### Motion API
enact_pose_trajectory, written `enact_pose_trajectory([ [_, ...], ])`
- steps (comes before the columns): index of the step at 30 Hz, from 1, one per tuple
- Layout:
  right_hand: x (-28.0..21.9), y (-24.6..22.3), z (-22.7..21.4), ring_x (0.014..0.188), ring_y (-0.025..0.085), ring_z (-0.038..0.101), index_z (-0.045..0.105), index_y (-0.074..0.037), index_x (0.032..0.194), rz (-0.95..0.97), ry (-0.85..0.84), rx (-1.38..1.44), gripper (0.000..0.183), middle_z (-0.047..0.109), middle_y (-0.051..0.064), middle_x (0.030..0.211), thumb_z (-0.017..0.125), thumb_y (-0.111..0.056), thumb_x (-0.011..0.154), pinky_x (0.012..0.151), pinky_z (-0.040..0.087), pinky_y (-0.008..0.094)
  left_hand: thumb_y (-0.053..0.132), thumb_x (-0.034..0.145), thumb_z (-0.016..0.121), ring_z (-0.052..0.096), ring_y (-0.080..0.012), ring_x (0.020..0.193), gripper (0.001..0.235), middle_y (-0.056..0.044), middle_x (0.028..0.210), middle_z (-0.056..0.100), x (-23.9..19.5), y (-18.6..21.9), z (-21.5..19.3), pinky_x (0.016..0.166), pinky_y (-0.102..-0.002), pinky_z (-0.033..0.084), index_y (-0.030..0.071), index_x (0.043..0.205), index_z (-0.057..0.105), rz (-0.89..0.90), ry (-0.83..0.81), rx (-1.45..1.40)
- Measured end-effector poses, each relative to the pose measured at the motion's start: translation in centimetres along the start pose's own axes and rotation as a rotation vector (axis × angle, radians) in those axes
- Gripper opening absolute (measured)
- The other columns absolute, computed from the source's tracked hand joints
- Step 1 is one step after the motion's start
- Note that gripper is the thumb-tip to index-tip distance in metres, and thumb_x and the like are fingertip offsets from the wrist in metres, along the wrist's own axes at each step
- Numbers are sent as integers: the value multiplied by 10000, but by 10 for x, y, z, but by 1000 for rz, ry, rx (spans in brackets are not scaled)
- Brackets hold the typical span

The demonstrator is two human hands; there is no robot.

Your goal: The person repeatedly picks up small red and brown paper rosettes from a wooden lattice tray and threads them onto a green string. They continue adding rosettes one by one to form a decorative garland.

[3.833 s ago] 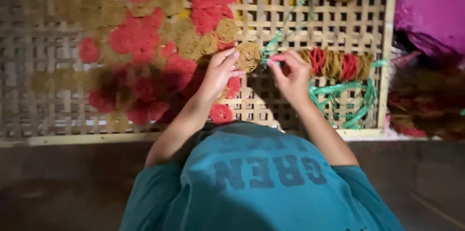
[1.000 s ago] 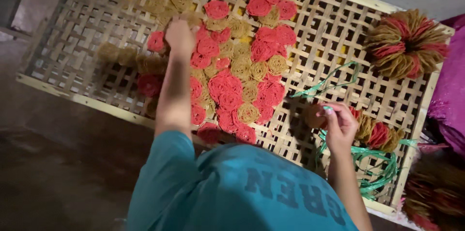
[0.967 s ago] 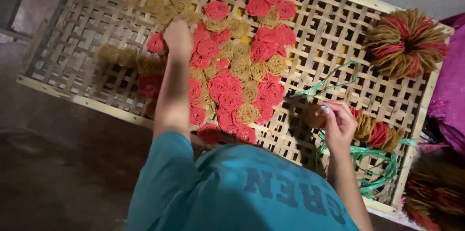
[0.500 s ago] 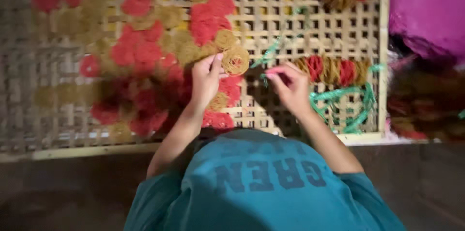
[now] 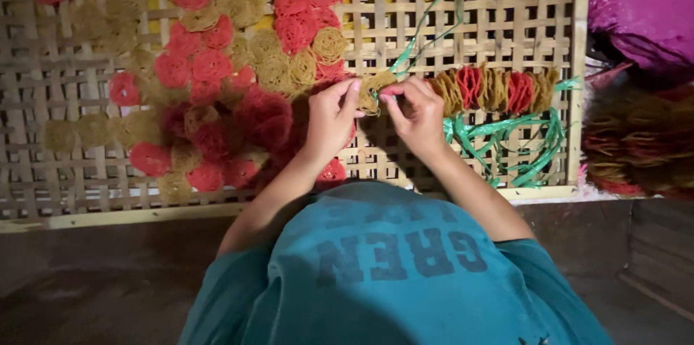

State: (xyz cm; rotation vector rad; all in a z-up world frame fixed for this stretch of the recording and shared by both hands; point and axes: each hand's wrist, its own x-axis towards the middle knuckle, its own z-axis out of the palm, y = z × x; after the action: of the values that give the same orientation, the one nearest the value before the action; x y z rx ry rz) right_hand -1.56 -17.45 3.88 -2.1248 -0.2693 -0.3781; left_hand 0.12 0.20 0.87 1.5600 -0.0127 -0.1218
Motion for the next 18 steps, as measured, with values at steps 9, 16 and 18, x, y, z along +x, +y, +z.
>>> enact_pose_trajectory([
  [9, -1, 0, 1, 839, 295, 632, 709, -32, 983, -217, -26, -208, 119, 670, 115, 893, 783, -21, 890, 802, 473, 405, 109, 1056, 568, 617, -36, 747, 275, -14, 837, 655, -5, -5, 5, 732, -298, 676, -41, 1259, 678, 19, -40, -29],
  [16, -4, 8, 0, 782, 231, 640, 724, -10, 939, 1, -37, -44, 109, 693, 106, 869, 813, -10, 877, 735, 490, 335, -14, 996, 569, 714, -114, 1051, 283, -90, 1118, 767, -9, 2, 4, 899, -278, 563, -33, 1264, 658, 103, -117, 84],
  [18, -5, 11, 1, 795, 187, 657, 712, 2, 930, 55, -43, 5, 99, 700, 95, 871, 800, 0, 885, 728, 504, 300, -3, 978, 594, 719, -118, 1044, 279, -98, 1124, 769, -9, 5, 4, 901, -270, 565, -26, 1245, 670, 70, -109, 63],
])
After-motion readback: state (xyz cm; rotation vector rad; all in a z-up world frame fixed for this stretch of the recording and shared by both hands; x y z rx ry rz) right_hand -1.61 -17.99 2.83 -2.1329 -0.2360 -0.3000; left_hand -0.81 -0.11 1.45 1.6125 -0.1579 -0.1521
